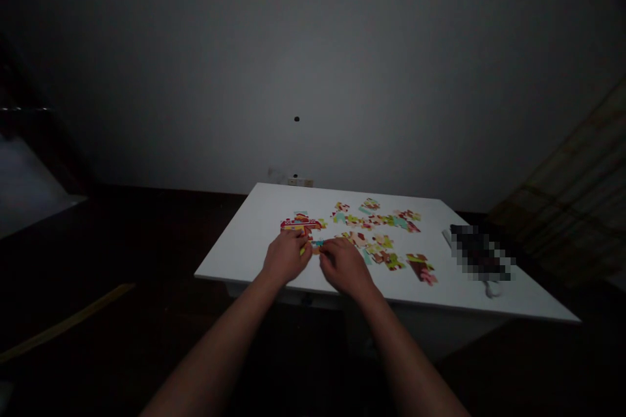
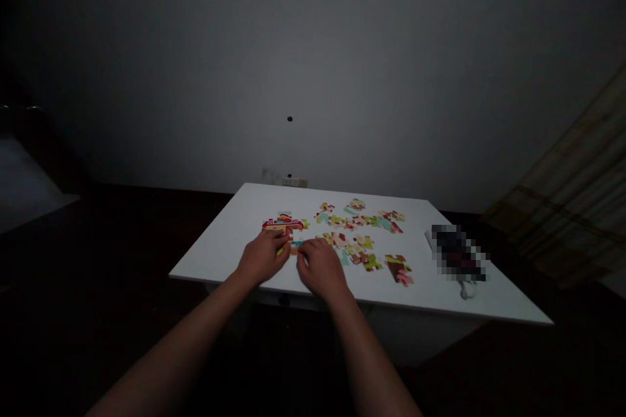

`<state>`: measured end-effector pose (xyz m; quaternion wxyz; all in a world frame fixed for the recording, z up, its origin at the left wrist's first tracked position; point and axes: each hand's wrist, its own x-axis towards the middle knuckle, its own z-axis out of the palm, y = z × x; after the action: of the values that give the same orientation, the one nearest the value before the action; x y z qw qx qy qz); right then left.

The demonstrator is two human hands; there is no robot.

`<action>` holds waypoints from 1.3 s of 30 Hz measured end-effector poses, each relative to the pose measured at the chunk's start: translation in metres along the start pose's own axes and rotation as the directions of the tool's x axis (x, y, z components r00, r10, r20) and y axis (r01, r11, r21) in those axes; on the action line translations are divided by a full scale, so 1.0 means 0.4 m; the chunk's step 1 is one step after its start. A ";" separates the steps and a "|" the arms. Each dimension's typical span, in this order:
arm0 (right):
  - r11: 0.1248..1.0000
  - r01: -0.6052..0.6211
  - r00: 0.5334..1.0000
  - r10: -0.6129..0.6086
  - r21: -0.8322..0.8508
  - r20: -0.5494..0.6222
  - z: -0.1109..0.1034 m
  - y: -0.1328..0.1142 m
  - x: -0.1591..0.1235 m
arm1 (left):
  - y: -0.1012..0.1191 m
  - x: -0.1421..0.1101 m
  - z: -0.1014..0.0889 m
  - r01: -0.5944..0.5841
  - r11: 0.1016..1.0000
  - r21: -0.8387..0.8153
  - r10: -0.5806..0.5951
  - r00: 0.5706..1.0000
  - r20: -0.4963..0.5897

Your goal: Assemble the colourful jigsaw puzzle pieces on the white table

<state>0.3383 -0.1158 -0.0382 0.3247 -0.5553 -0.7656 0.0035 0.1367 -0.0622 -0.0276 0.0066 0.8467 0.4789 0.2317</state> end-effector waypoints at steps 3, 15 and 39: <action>1.000 -0.009 1.000 0.009 -0.005 0.012 -0.001 -0.004 0.000 | 0.012 0.000 -0.011 -0.007 0.999 0.035 0.006 1.000 0.021; 0.999 -0.041 0.999 0.042 -0.028 0.024 -0.003 -0.011 0.001 | 0.010 0.003 -0.006 -0.043 0.997 0.059 0.042 0.999 0.024; 0.996 -0.002 0.994 0.012 -0.094 0.108 -0.035 -0.039 -0.004 | -0.007 0.024 -0.011 -0.007 0.999 -0.034 0.007 1.000 0.000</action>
<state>0.3324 -0.1281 -0.0222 0.2563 -0.5716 -0.7794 -0.0014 0.1367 -0.0538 -0.0209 0.0202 0.8483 0.4717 0.2399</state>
